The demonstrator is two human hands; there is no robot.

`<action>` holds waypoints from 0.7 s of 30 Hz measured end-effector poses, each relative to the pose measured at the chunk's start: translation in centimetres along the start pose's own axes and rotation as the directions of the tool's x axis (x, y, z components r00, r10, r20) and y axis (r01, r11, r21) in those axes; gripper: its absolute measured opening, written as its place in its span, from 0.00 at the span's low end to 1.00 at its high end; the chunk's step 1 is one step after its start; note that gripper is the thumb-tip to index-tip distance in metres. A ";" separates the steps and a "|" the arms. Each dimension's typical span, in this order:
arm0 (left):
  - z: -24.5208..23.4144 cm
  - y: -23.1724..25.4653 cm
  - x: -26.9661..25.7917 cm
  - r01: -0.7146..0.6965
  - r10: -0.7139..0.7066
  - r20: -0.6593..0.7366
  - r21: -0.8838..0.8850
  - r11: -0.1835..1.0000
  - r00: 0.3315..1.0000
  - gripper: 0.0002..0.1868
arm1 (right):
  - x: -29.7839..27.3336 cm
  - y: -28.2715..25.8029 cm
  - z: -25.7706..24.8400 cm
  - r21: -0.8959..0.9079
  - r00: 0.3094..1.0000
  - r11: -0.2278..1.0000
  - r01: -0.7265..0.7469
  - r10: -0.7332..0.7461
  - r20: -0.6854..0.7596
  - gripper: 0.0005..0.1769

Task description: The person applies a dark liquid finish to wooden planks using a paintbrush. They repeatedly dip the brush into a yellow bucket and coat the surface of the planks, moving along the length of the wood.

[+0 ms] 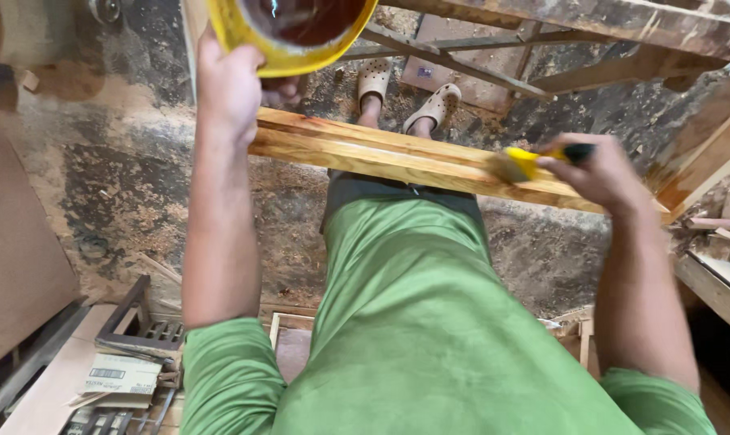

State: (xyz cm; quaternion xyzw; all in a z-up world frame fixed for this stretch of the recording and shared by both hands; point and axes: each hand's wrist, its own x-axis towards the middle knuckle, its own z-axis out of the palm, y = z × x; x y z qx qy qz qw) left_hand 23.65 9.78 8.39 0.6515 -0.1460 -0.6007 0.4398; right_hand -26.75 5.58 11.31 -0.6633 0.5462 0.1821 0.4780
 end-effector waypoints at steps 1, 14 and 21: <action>-0.8 0.1 -0.7 -0.013 0.013 -0.032 -0.009 1.000 0.999 0.20 | -0.2 -0.2 -0.6 -0.054 1.000 0.999 -0.006 0.006 0.002 0.11; -5.5 -0.1 -7.0 0.049 -0.071 -0.159 -0.136 0.990 0.985 0.19 | 12.9 -23.9 14.5 -0.015 0.673 0.689 0.725 -0.712 -0.202 0.12; -6.2 -0.2 -9.4 0.012 -0.033 -0.127 -0.167 0.986 0.991 0.18 | 9.3 -13.4 13.9 0.316 0.818 0.772 0.552 -0.428 -0.383 0.07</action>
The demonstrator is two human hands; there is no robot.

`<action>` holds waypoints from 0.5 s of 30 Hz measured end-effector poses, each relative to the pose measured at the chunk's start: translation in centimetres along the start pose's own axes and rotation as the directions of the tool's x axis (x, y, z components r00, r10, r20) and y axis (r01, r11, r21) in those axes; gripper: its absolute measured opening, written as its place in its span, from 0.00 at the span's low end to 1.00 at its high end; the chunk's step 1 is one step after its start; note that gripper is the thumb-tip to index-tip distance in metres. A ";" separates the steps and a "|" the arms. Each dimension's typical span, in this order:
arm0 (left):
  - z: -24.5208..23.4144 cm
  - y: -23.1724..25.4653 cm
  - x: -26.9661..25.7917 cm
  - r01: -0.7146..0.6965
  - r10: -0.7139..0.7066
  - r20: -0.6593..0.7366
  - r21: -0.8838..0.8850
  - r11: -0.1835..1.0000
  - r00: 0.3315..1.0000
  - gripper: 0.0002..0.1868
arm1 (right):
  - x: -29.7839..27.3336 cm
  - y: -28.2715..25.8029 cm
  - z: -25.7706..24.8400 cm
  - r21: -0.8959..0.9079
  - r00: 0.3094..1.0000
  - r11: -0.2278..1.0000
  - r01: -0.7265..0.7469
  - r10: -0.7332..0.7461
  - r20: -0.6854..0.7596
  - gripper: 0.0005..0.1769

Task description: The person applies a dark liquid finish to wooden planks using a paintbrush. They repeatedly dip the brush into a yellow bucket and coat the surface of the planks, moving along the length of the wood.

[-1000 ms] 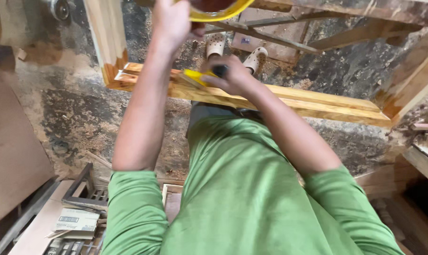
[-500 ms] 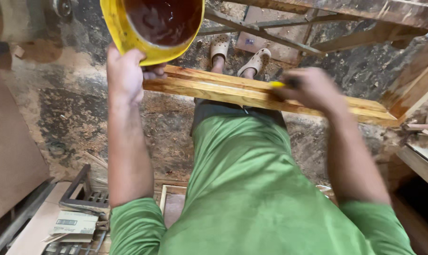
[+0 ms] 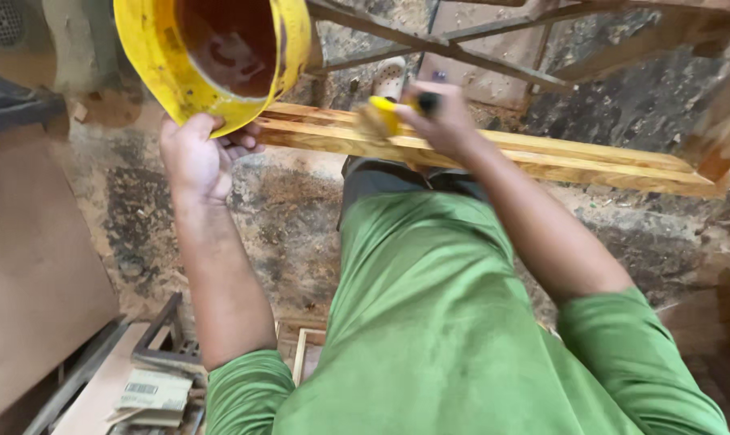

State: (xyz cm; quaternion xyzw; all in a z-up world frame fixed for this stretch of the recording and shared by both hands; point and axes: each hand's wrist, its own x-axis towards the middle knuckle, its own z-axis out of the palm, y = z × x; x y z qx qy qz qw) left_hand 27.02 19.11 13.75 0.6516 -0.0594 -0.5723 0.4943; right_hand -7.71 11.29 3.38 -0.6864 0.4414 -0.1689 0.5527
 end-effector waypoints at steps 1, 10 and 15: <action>-0.3 -0.2 -0.4 -0.003 0.003 0.012 -0.012 1.000 1.000 0.18 | -1.8 1.3 -1.8 -0.071 0.999 0.997 -0.015 0.013 -0.029 0.06; -2.5 -4.9 -5.0 0.074 -0.072 -0.052 0.042 0.996 0.996 0.19 | -18.2 9.6 -18.0 -0.132 0.884 0.933 -0.334 0.261 -0.388 0.03; -4.2 -8.0 -7.3 0.094 -0.094 -0.057 -0.007 0.996 0.994 0.17 | -23.8 13.2 -21.5 -0.091 0.797 0.977 -0.193 0.102 -0.596 0.07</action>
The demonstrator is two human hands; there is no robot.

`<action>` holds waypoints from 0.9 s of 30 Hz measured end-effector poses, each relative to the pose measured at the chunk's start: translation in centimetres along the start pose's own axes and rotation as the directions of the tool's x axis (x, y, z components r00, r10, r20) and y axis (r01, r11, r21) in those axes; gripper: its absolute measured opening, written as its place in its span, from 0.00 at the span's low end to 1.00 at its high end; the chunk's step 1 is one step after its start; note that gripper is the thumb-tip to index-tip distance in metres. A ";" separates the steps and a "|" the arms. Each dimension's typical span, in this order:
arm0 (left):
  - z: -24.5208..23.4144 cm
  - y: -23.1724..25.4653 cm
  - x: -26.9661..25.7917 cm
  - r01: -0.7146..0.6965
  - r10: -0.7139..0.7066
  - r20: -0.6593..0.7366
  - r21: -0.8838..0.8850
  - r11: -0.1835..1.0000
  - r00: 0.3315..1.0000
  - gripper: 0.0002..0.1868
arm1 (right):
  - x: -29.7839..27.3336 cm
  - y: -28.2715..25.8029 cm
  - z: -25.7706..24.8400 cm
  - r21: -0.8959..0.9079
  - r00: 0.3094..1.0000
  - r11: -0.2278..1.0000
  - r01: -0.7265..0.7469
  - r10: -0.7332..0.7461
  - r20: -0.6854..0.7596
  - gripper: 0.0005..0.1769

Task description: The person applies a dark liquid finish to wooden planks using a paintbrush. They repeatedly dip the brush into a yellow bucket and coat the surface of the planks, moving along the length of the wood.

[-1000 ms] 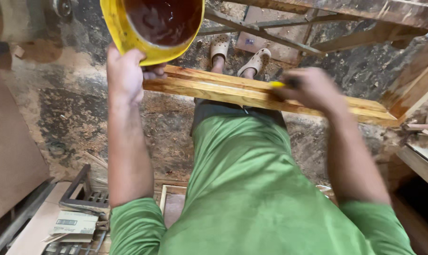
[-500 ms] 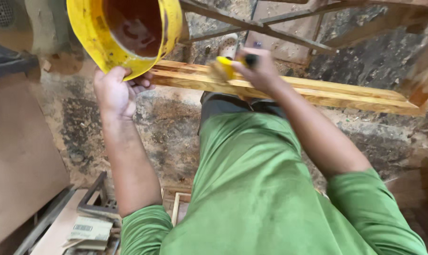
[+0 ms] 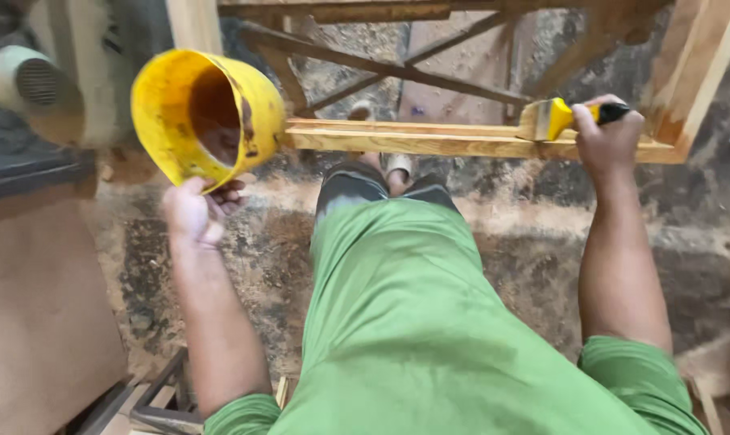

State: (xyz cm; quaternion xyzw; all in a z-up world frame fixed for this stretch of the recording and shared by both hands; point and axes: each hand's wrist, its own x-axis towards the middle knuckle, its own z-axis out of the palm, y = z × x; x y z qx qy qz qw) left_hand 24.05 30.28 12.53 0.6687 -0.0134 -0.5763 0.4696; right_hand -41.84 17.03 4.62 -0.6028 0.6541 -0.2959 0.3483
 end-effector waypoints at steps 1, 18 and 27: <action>-0.4 -0.5 -0.3 0.017 -0.017 -0.028 -0.008 1.000 0.999 0.17 | 0.2 0.9 0.0 -0.016 0.999 1.000 0.018 -0.019 -0.026 0.07; -10.0 -4.4 -3.4 -0.062 0.054 -0.139 -0.057 0.996 0.989 0.16 | 10.9 -13.1 23.3 -0.517 0.898 0.825 0.226 0.028 0.439 0.16; -19.1 -3.1 -1.3 -0.077 0.073 -0.125 -0.030 0.997 0.989 0.19 | 10.1 -24.3 51.3 -0.377 0.848 0.886 0.271 -0.034 0.529 0.23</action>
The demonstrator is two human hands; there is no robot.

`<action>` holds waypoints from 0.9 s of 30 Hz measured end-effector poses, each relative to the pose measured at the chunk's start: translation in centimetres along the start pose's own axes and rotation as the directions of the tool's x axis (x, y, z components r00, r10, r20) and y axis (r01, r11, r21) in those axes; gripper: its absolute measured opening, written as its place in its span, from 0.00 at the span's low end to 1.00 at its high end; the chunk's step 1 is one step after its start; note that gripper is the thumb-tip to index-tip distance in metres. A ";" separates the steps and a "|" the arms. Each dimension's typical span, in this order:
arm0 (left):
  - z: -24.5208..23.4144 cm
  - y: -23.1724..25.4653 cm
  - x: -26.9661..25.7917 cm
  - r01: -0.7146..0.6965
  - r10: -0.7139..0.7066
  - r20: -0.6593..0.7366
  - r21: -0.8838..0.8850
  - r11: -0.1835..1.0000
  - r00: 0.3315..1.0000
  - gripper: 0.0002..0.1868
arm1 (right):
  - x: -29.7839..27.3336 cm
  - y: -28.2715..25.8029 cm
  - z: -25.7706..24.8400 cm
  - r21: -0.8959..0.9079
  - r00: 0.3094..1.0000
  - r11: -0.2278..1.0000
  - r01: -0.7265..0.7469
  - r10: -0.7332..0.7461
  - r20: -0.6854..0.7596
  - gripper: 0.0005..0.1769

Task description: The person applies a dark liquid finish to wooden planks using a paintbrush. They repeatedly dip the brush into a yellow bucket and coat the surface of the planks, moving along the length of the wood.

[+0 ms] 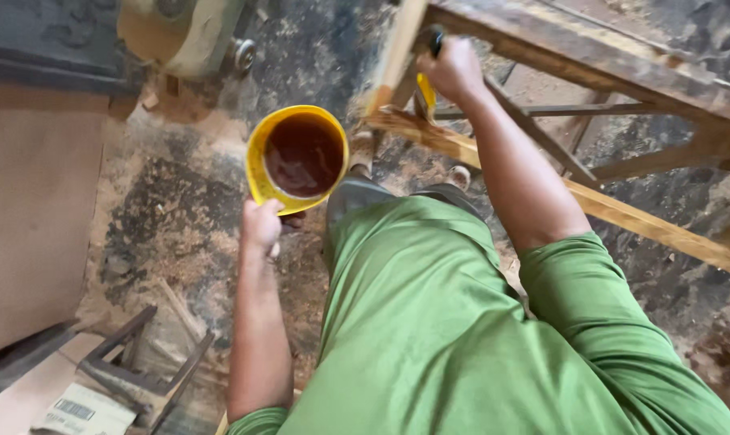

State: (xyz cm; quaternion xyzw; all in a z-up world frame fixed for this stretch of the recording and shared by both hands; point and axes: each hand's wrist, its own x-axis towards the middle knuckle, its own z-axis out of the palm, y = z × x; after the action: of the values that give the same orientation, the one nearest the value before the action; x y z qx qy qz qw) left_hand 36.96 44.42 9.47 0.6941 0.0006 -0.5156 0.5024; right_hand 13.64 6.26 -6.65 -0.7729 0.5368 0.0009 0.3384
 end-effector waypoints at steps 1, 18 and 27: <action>-0.8 0.1 0.2 -0.022 0.022 0.006 -0.010 1.000 1.000 0.20 | 0.8 -0.4 0.9 0.067 0.986 0.997 0.037 -0.025 -0.168 0.23; -3.1 -1.7 7.2 0.033 -0.088 0.223 0.239 0.970 0.971 0.41 | -28.8 -7.3 -3.1 0.945 0.924 0.259 0.201 0.271 -0.271 0.14; -1.5 -7.2 7.8 0.116 -0.209 0.218 0.376 0.919 0.953 0.30 | -29.9 -7.6 6.1 0.230 0.828 0.841 0.490 -0.367 -0.424 0.23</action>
State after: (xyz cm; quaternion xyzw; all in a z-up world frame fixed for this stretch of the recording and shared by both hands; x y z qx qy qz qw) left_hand 37.96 44.99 -1.14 0.6998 -0.0999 -0.6318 0.3181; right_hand 9.43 35.73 3.54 -0.7934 0.3923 -0.3087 0.3482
